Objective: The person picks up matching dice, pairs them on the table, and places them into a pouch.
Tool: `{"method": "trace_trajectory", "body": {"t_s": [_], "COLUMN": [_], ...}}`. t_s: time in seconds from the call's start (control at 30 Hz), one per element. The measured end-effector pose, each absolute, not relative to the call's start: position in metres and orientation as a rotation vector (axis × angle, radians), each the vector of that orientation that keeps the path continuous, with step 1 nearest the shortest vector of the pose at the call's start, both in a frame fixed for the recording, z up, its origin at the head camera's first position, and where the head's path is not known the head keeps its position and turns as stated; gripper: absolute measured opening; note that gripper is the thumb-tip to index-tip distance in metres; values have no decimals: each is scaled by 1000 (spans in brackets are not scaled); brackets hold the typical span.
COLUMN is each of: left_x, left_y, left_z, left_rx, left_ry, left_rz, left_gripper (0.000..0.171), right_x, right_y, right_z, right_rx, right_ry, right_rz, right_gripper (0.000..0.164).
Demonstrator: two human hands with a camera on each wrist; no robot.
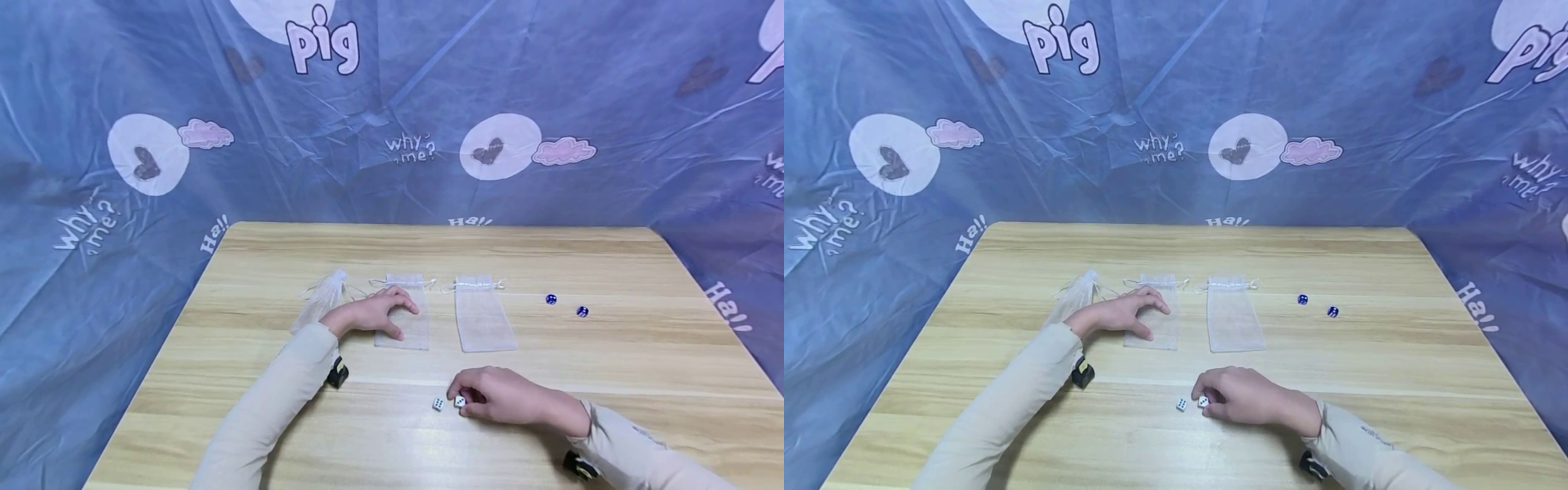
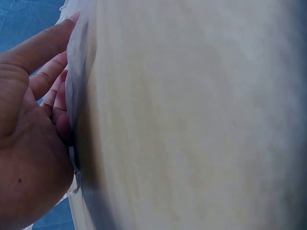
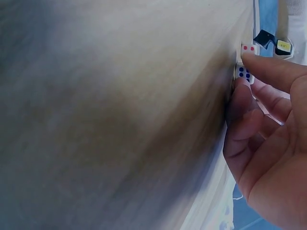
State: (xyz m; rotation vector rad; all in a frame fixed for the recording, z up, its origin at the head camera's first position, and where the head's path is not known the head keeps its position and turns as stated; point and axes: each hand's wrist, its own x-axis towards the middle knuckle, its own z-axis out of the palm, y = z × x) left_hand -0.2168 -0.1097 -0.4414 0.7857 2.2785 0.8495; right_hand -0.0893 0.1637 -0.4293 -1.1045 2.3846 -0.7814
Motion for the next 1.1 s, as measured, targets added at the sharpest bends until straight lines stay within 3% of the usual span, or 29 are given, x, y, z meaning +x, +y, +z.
{"method": "trace_trajectory", "body": {"t_s": [0.4, 0.73, 1.1], "left_x": [-217, -214, -215], "left_y": [-109, -107, -129], "left_z": [-438, -427, -413], "left_rx": [806, 827, 584], "left_ry": [2288, 2353, 2545], "left_rz": [818, 868, 987], "left_gripper": [53, 42, 46], "right_x": [-101, -139, -174], "right_y": [165, 168, 148], "right_z": [-424, -401, -406], "right_rx": [-1088, -914, -762], "right_ry": [2355, 2454, 2543], "right_rz": [-941, -1115, -1108], "right_gripper": [20, 19, 30]}}
